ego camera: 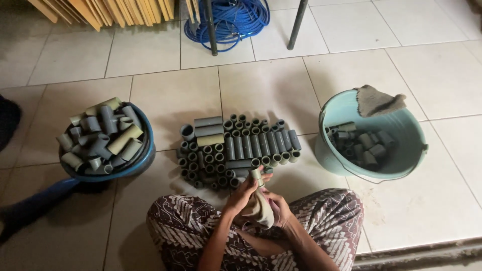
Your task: The person sits on the floor and wipes small cylindrical pipe fittings with a cloth. They pick up each fitting from a central pile, wipe it, and place it into a bucket to the right.
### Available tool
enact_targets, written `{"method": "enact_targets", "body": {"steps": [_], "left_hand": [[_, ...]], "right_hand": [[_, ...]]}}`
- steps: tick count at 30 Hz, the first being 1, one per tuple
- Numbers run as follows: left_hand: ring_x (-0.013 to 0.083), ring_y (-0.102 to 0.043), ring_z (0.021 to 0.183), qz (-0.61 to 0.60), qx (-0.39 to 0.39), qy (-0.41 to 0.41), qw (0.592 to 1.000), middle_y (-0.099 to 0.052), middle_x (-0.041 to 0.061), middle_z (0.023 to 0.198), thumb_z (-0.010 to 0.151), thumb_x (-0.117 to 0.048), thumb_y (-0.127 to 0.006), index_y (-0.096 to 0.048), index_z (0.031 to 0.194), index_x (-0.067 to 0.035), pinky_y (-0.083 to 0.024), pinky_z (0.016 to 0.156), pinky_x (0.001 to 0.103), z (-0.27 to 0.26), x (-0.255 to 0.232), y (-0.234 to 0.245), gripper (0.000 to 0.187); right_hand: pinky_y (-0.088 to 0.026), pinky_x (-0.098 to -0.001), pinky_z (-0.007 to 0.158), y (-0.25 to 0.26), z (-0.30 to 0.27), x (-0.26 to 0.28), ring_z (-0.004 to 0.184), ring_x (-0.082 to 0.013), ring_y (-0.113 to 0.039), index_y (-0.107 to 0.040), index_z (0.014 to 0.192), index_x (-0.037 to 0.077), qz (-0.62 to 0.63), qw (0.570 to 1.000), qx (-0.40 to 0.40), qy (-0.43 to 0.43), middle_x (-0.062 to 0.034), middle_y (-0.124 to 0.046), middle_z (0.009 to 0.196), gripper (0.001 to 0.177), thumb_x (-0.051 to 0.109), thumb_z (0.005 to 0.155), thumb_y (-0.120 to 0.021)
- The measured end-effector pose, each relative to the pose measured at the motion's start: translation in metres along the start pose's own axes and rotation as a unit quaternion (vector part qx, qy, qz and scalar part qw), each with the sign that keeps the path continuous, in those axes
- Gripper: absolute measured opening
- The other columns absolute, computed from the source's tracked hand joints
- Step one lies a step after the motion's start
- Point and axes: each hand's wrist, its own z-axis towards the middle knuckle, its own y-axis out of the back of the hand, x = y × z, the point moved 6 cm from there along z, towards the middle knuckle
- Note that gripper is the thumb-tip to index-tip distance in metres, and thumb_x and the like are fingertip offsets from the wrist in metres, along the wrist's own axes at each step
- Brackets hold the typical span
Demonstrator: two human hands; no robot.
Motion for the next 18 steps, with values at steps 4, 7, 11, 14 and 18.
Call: {"method": "enact_targets", "body": {"steps": [4, 7, 11, 14, 18], "left_hand": [[0.0267, -0.058, 0.13, 0.182, -0.166, 0.127, 0.961, -0.06, 0.008, 0.147, 0.094, -0.049, -0.052, -0.034, 0.155, -0.03, -0.042, 0.104, 0.041, 0.003, 0.052, 0.038, 0.066], [0.0128, -0.064, 0.109, 0.088, -0.221, -0.095, 0.967, -0.071, 0.006, 0.122, 0.085, -0.036, -0.079, -0.038, 0.159, -0.016, -0.05, 0.094, 0.024, 0.011, 0.067, 0.059, 0.086], [0.0231, -0.07, 0.111, 0.038, -0.226, -0.062, 0.971, -0.071, 0.015, 0.125, 0.087, -0.027, -0.077, -0.059, 0.136, -0.007, -0.059, 0.095, 0.032, 0.007, 0.065, 0.064, 0.056], [0.0304, -0.072, 0.111, -0.049, -0.147, -0.025, 0.988, -0.071, 0.02, 0.126, 0.089, -0.036, -0.072, -0.053, 0.139, -0.011, -0.059, 0.098, 0.042, -0.005, 0.029, 0.034, 0.059], [0.0267, -0.065, 0.127, -0.015, -0.122, -0.02, 0.992, -0.067, 0.017, 0.137, 0.103, -0.024, -0.053, -0.048, 0.145, -0.009, -0.054, 0.108, 0.042, -0.005, 0.005, 0.017, 0.046]], "right_hand": [[-0.059, -0.0433, 0.079, -0.009, 0.008, 0.008, 0.086, -0.0335, -0.072, -0.062, 0.124, 0.002, -0.024, 0.998, 0.009, 0.06, -0.0204, -0.073, 0.099, 0.04, 0.013, 0.086, -0.062], [-0.058, -0.0376, 0.077, -0.018, 0.008, 0.011, 0.087, -0.0296, -0.071, -0.055, 0.136, 0.003, -0.032, 0.996, 0.017, 0.082, -0.0186, -0.071, 0.106, 0.051, 0.012, 0.087, -0.063], [-0.046, -0.0341, 0.053, -0.001, 0.011, 0.006, 0.053, -0.021, -0.049, -0.057, 0.128, 0.005, -0.028, 0.998, -0.021, 0.044, -0.0063, -0.05, 0.066, 0.042, 0.017, 0.088, -0.061], [-0.055, -0.0447, 0.073, 0.01, 0.009, 0.0, 0.078, -0.0341, -0.068, -0.06, 0.115, 0.004, -0.004, 1.0, -0.002, -0.028, -0.0193, -0.071, 0.093, 0.035, 0.021, 0.085, -0.064], [-0.053, -0.0428, 0.082, -0.004, 0.011, 0.007, 0.083, -0.0328, -0.067, -0.061, 0.119, 0.005, -0.005, 1.0, -0.006, 0.022, -0.0186, -0.071, 0.101, 0.037, 0.02, 0.085, -0.067]]}}
